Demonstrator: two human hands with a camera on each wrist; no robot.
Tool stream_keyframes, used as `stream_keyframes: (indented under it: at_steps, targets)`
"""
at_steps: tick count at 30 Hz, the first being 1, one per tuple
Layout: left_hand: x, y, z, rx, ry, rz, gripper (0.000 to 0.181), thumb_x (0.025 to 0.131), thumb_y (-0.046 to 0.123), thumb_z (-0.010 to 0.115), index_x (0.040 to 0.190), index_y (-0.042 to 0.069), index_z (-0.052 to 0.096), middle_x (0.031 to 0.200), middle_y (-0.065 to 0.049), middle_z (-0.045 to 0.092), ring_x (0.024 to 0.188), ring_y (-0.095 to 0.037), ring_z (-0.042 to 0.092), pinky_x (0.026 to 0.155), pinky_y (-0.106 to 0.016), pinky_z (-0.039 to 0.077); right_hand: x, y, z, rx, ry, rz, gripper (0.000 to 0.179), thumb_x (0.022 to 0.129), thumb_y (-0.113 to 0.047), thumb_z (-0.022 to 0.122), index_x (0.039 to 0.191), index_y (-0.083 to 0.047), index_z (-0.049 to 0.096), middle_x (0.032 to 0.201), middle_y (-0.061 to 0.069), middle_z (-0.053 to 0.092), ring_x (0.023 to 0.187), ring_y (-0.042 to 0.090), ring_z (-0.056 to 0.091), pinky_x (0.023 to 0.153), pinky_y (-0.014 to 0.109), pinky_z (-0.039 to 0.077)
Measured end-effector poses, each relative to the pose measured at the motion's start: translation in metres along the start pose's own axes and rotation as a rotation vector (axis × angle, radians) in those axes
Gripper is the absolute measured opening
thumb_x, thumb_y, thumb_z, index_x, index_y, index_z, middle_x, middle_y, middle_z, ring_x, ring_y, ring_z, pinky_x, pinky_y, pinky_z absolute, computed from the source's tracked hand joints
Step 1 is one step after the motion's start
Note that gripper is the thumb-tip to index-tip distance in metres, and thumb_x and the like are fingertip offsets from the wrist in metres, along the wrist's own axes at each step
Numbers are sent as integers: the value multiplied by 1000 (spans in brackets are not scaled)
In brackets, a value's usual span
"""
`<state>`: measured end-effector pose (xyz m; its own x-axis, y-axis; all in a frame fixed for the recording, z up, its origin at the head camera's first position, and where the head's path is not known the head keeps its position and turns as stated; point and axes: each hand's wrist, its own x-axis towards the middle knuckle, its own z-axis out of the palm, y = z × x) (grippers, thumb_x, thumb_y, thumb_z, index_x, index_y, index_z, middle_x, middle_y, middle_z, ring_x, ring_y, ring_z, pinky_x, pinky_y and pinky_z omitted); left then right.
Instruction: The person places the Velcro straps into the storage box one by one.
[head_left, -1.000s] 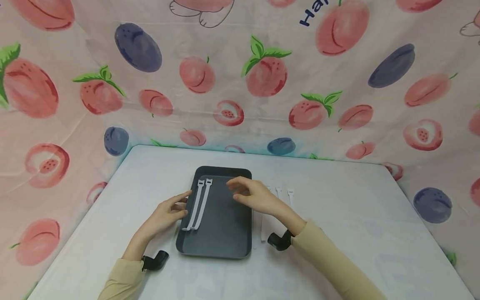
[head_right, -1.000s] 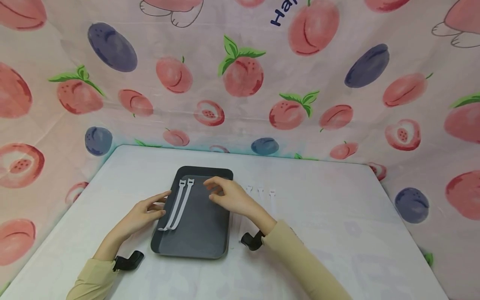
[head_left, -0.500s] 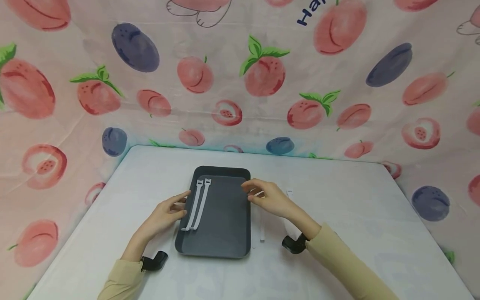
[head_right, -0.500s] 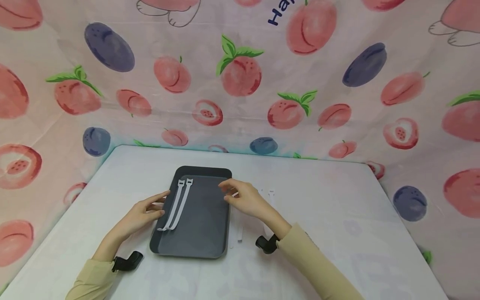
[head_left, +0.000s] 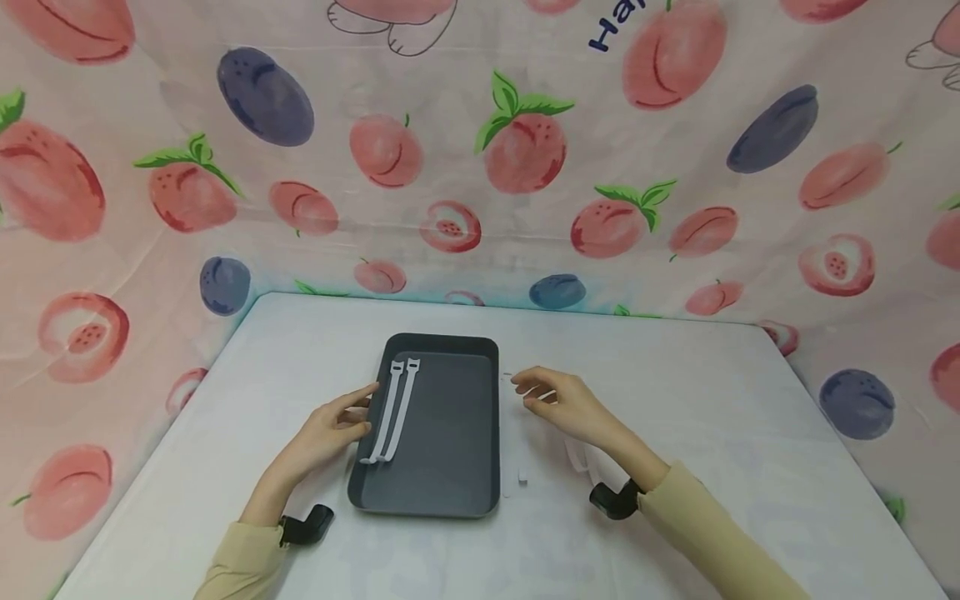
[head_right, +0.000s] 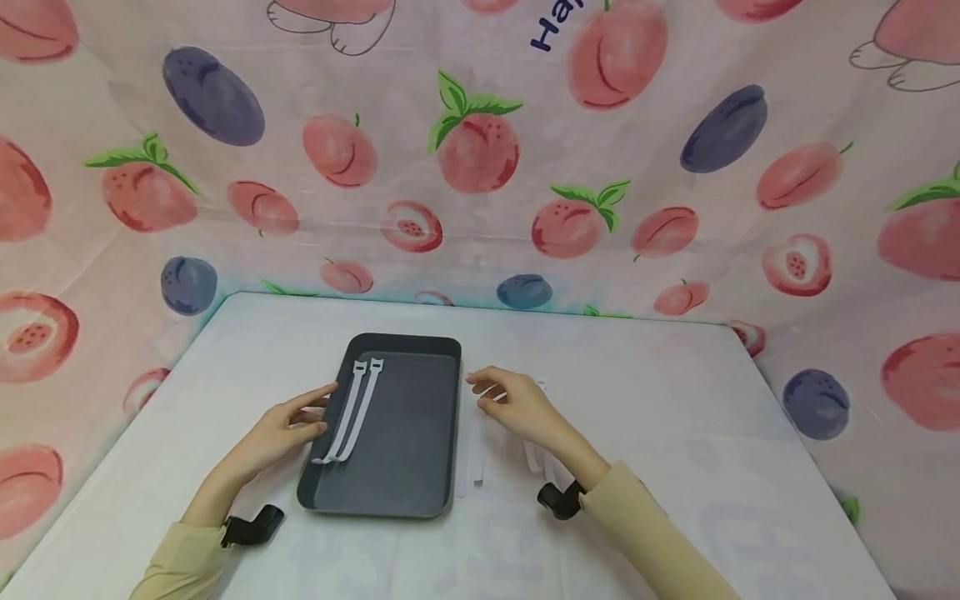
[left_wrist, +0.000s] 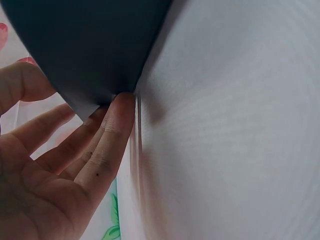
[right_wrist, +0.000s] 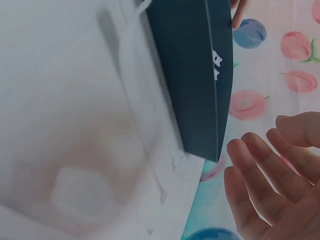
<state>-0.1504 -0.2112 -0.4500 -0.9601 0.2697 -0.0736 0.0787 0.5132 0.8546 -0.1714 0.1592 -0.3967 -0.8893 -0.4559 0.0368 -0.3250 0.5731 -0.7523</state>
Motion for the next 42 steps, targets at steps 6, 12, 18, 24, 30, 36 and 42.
stream_keyframes:
  at_steps: [6, 12, 18, 24, 30, 36, 42]
  targets:
    - [-1, 0, -1, 6, 6, 3, 59, 91, 12, 58, 147, 14, 40, 137, -24, 50, 117, -38, 60, 94, -49, 50, -7, 9, -7, -13, 15, 19, 31, 93, -9, 59, 123, -9, 61, 115, 16, 67, 101, 25, 66, 88, 39, 52]
    - [-2, 1, -1, 8, 6, -2, 58, 92, 13, 58, 147, 15, 40, 138, -24, 50, 116, -38, 60, 94, -49, 50, -15, 17, -16, -31, 31, 29, 31, 93, -7, 59, 124, -8, 61, 114, 17, 67, 101, 26, 66, 88, 39, 52]
    - [-2, 1, -1, 7, 3, 4, 58, 92, 13, 58, 147, 14, 40, 138, -24, 50, 116, -37, 60, 93, -48, 50, -20, 24, -23, -48, 62, 40, 30, 92, -5, 59, 122, -6, 61, 111, 18, 68, 99, 27, 66, 87, 39, 52]
    - [-2, 1, -1, -2, 2, 2, 59, 91, 13, 58, 147, 15, 40, 137, -24, 50, 116, -36, 60, 92, -46, 51, -24, 34, -28, -65, 90, 51, 30, 91, -3, 60, 120, -3, 62, 109, 18, 69, 98, 28, 67, 85, 35, 53]
    - [-1, -2, 0, -6, -1, -5, 59, 91, 12, 58, 147, 15, 40, 137, -23, 50, 116, -37, 60, 92, -44, 51, -27, 44, -34, -90, 115, 43, 28, 90, -2, 60, 118, -3, 64, 107, 18, 70, 96, 27, 67, 83, 31, 54]
    - [0, 0, -1, -5, -3, 4, 59, 91, 12, 58, 147, 15, 40, 137, -24, 50, 116, -36, 60, 90, -44, 51, -29, 55, -41, -114, 135, 51, 28, 89, 0, 61, 117, 0, 64, 105, 18, 71, 95, 29, 68, 82, 33, 55]
    - [0, 1, 0, -1, -5, -14, 59, 91, 13, 58, 147, 16, 40, 137, -23, 50, 116, -36, 60, 90, -43, 52, -30, 64, -48, -131, 141, 66, 28, 89, 0, 61, 116, 1, 64, 104, 18, 71, 93, 30, 68, 80, 34, 54]
